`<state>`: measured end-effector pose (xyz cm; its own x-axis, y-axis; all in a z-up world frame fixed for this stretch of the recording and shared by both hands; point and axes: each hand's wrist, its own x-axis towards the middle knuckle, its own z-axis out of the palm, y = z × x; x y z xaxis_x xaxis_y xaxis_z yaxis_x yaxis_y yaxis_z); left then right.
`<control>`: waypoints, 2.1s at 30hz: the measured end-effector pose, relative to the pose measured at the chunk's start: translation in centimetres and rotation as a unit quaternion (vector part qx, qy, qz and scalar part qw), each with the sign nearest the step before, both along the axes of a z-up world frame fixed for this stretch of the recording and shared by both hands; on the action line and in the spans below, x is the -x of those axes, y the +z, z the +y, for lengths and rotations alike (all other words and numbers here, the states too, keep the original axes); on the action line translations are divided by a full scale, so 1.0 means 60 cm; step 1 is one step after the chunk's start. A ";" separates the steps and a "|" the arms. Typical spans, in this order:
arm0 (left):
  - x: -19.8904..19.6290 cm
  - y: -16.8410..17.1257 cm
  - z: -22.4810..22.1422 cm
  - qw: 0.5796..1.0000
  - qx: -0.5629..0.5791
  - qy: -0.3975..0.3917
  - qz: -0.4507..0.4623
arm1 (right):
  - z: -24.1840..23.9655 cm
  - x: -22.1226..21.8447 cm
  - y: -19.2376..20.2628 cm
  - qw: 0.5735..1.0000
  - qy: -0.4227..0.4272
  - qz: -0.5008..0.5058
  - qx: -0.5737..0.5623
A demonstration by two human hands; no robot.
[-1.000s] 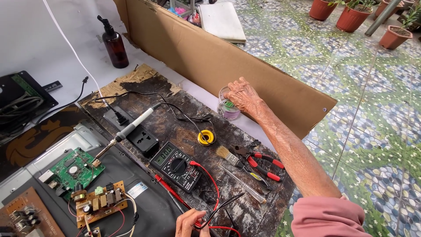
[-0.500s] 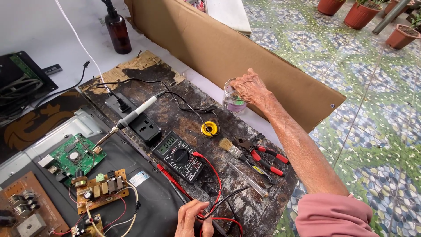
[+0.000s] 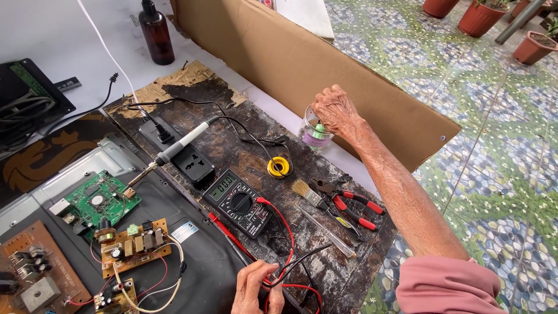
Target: Inspecting and testing various electronic circuit boards using a multimeter, pliers, and a soldering iron on a workbench.
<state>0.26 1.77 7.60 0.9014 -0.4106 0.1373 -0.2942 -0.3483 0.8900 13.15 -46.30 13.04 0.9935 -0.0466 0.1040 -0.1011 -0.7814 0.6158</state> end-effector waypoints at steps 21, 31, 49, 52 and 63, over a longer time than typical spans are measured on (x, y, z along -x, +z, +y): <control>0.014 0.040 -0.007 0.996 0.075 0.042 -0.023 | 0.330 0.321 0.047 0.811 -0.129 -0.112 -0.560; 0.003 -0.017 0.009 0.999 0.028 -0.023 -0.008 | 0.268 0.265 0.061 0.833 -0.036 -0.278 -0.477; -0.001 -0.044 -0.006 0.999 0.030 0.018 -0.015 | 0.060 -0.038 0.016 0.861 -0.360 0.115 -0.341; -0.002 -0.030 -0.003 0.999 0.031 0.006 -0.003 | 0.068 -0.031 0.029 0.823 -0.390 0.041 -0.412; -0.004 -0.011 0.006 1.000 0.015 -0.025 -0.013 | 0.088 0.000 0.040 0.800 -0.336 -0.090 -0.488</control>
